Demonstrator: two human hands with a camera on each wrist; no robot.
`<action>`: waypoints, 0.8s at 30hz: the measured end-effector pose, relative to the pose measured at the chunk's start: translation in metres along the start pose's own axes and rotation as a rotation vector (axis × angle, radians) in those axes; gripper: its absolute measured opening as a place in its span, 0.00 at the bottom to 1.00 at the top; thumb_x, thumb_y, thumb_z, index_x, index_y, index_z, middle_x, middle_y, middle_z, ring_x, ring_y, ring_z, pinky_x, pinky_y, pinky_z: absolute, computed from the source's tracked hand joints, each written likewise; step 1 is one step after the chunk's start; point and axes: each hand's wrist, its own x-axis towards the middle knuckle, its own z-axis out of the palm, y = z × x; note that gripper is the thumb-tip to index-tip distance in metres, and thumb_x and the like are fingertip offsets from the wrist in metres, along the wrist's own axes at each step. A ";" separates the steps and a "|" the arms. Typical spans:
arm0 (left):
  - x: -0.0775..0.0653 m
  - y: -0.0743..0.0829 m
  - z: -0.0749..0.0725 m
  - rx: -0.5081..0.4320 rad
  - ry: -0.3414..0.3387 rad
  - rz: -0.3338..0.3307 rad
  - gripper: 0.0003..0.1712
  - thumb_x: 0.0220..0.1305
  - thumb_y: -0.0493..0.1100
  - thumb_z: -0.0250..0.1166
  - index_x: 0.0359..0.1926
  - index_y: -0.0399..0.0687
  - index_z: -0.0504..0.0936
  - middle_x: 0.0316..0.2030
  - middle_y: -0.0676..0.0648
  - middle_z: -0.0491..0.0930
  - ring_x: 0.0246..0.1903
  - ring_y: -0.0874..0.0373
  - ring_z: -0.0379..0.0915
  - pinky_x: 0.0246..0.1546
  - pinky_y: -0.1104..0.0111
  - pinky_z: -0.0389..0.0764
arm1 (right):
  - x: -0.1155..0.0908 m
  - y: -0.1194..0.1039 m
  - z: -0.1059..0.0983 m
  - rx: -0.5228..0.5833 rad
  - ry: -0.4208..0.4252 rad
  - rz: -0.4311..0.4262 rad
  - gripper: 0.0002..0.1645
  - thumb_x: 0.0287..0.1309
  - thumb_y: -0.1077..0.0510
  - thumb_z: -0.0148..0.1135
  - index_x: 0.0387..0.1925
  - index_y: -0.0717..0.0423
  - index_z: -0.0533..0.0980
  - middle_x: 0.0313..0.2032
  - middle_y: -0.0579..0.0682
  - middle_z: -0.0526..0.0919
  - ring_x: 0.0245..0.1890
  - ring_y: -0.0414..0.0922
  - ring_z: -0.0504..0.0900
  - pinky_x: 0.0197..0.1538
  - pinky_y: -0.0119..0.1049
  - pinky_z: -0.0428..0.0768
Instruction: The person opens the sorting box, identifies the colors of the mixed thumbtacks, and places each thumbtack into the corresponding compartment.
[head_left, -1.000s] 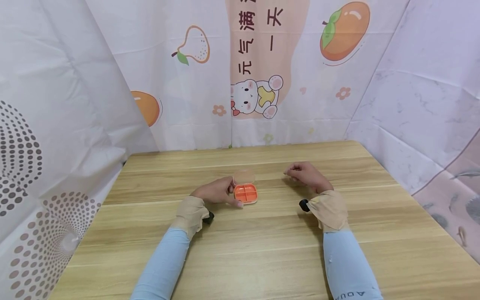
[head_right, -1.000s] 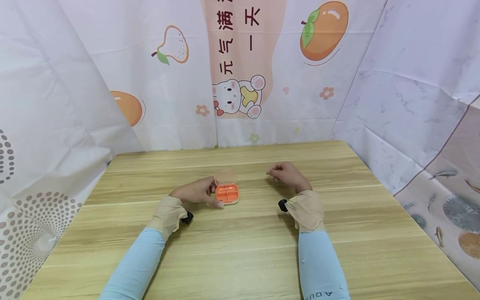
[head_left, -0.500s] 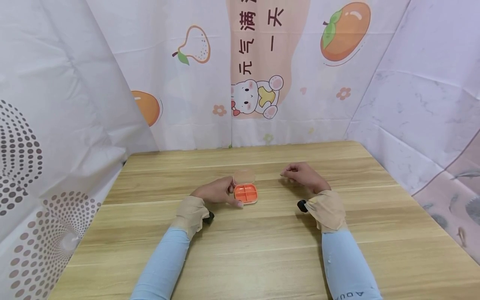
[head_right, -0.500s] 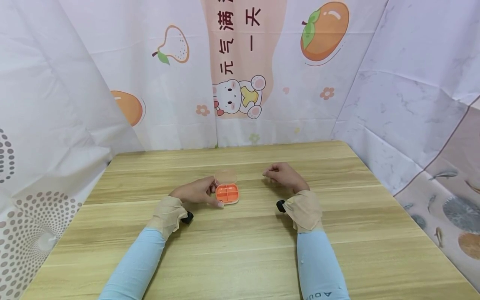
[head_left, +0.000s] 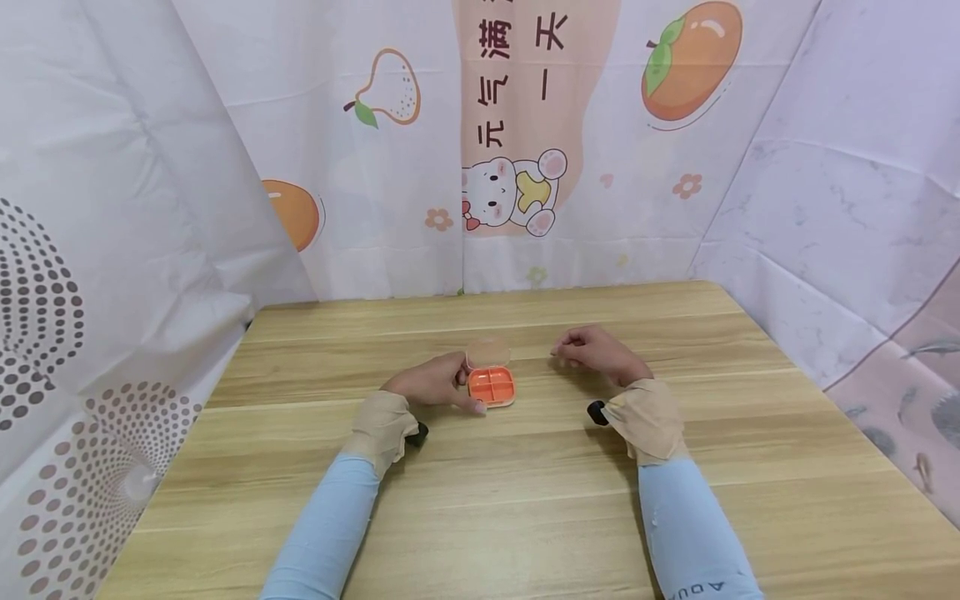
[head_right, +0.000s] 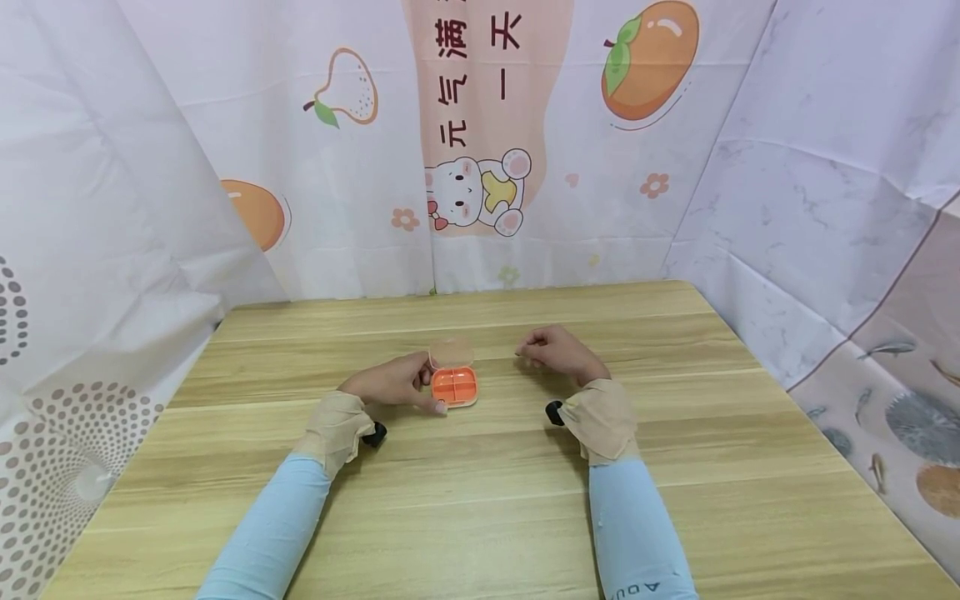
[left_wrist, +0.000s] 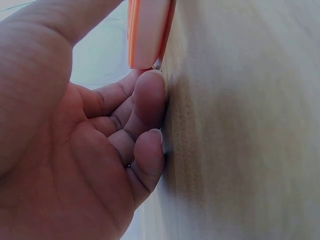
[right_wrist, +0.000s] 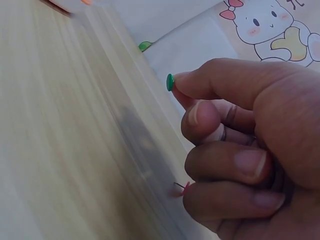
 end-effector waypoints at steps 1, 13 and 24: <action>0.000 0.000 0.000 -0.001 0.000 0.000 0.32 0.54 0.53 0.82 0.46 0.42 0.72 0.36 0.45 0.72 0.34 0.59 0.63 0.36 0.67 0.68 | 0.000 -0.001 0.001 -0.003 -0.002 0.001 0.13 0.73 0.57 0.61 0.47 0.64 0.82 0.34 0.55 0.82 0.30 0.44 0.74 0.34 0.34 0.74; 0.002 -0.002 0.000 -0.017 0.000 -0.010 0.32 0.53 0.53 0.82 0.48 0.43 0.73 0.37 0.46 0.75 0.35 0.59 0.65 0.37 0.66 0.70 | 0.003 -0.007 0.009 -0.029 -0.051 -0.002 0.12 0.74 0.56 0.60 0.45 0.61 0.82 0.30 0.53 0.79 0.28 0.45 0.72 0.32 0.34 0.71; 0.002 -0.002 0.000 -0.017 -0.004 -0.005 0.32 0.54 0.53 0.82 0.47 0.43 0.73 0.36 0.47 0.74 0.34 0.59 0.65 0.37 0.66 0.69 | 0.002 -0.013 0.014 -0.007 -0.072 -0.005 0.11 0.73 0.57 0.61 0.45 0.62 0.81 0.34 0.56 0.81 0.30 0.45 0.73 0.33 0.35 0.72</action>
